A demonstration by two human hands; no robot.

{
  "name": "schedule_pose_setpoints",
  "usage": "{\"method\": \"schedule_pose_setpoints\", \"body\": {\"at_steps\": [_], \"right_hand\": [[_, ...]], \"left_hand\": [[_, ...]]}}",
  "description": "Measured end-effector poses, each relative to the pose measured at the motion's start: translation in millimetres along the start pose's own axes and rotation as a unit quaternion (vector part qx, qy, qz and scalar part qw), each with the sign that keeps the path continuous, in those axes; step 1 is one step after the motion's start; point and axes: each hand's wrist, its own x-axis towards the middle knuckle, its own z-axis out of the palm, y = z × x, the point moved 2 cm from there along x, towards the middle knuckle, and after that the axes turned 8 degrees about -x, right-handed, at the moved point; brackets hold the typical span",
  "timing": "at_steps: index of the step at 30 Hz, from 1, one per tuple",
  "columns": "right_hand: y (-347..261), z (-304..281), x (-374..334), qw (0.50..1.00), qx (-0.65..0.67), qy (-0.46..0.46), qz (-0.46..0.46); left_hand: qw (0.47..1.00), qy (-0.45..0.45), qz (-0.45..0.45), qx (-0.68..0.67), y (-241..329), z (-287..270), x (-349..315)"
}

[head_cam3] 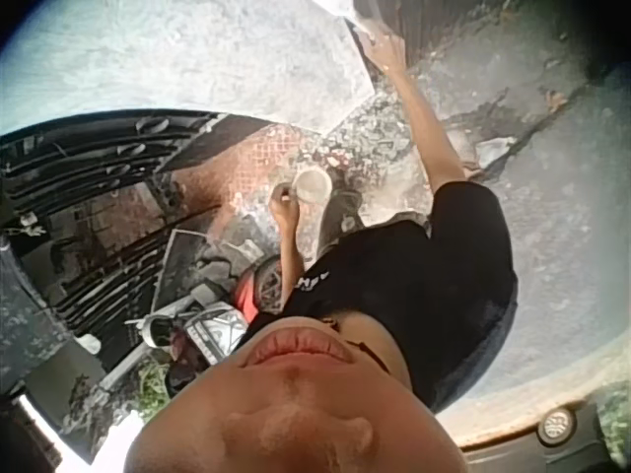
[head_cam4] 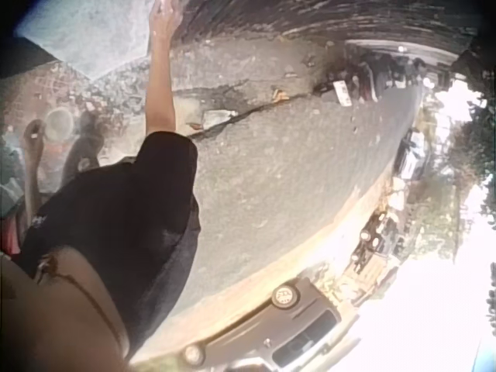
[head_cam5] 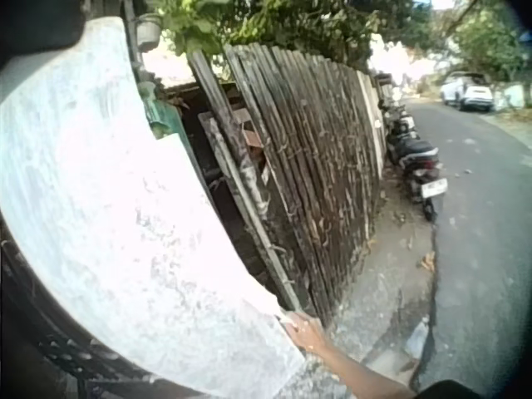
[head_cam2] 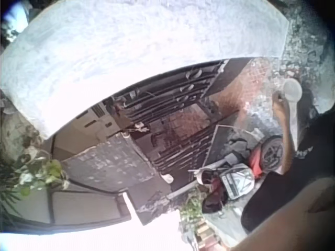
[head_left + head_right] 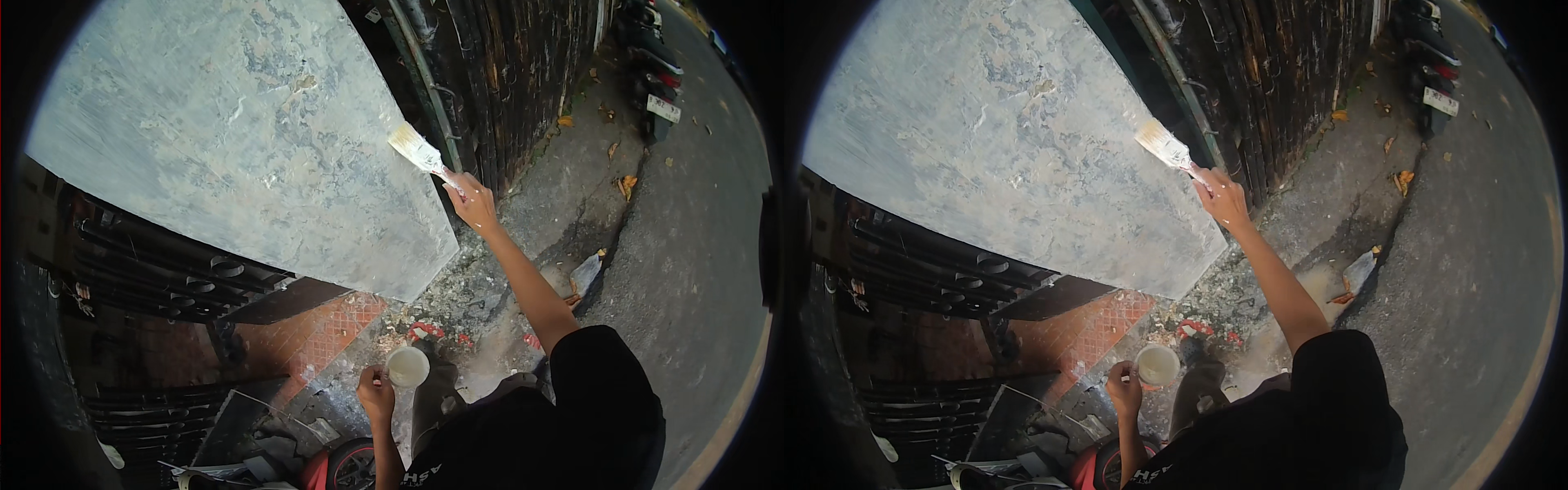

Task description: The person paints a concrete wall pillar with white paint using a paint brush.

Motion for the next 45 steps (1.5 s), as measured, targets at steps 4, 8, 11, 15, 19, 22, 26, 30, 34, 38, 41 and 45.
{"method": "schedule_pose_setpoints", "body": {"at_steps": [4, 8, 11, 15, 19, 22, 26, 30, 34, 38, 41, 45], "right_hand": [[57.5, 67.9, -71.6, 0.994, -0.032, -0.065, 0.083], [84.7, 92.1, -129.4, 0.958, -0.161, -0.139, 0.190], [108.1, 100.2, -154.1, 0.900, -0.254, -0.246, 0.255], [119.7, 106.3, -143.0, 0.855, -0.314, -0.311, 0.271], [70.6, 67.3, -95.5, 0.893, -0.284, -0.227, 0.265], [28.9, 24.9, -51.1, 0.953, -0.196, -0.164, 0.161], [10.7, -0.4, -25.5, 0.990, -0.002, 0.022, 0.142], [29.8, 23.6, -32.4, 0.990, 0.041, 0.110, 0.083], [69.6, 73.3, -88.9, 0.990, -0.052, -0.004, 0.129], [104.0, 104.1, -147.3, 0.937, -0.179, -0.143, 0.265], [113.1, 92.6, -173.0, 0.882, -0.269, -0.246, 0.299], [142.3, 37.8, -221.6, 0.864, -0.230, -0.226, 0.386]], "left_hand": [[0.998, 0.017, -0.027, 0.048, -2.4, -11.6, 5.3], [0.996, 0.019, -0.070, 0.053, -8.6, -19.6, 14.6], [0.996, 0.012, -0.051, 0.070, -13.4, -21.3, 19.8], [0.997, 0.000, -0.021, 0.068, -18.1, -19.4, 29.1], [0.996, -0.011, -0.061, 0.059, -17.0, -14.8, 35.8], [0.999, -0.024, -0.031, 0.036, -19.9, -7.5, 34.2], [0.998, -0.030, -0.018, 0.053, -13.4, -1.5, 34.7], [0.998, -0.024, -0.034, 0.041, -15.4, -3.7, 34.7], [0.998, -0.013, -0.041, 0.054, -20.4, -10.0, 36.1], [0.996, -0.002, -0.044, 0.075, -21.8, -20.0, 41.6], [0.994, 0.011, -0.060, 0.095, -32.8, -34.9, 41.7], [0.994, 0.014, -0.052, 0.092, -38.5, -48.3, 42.8]]}}
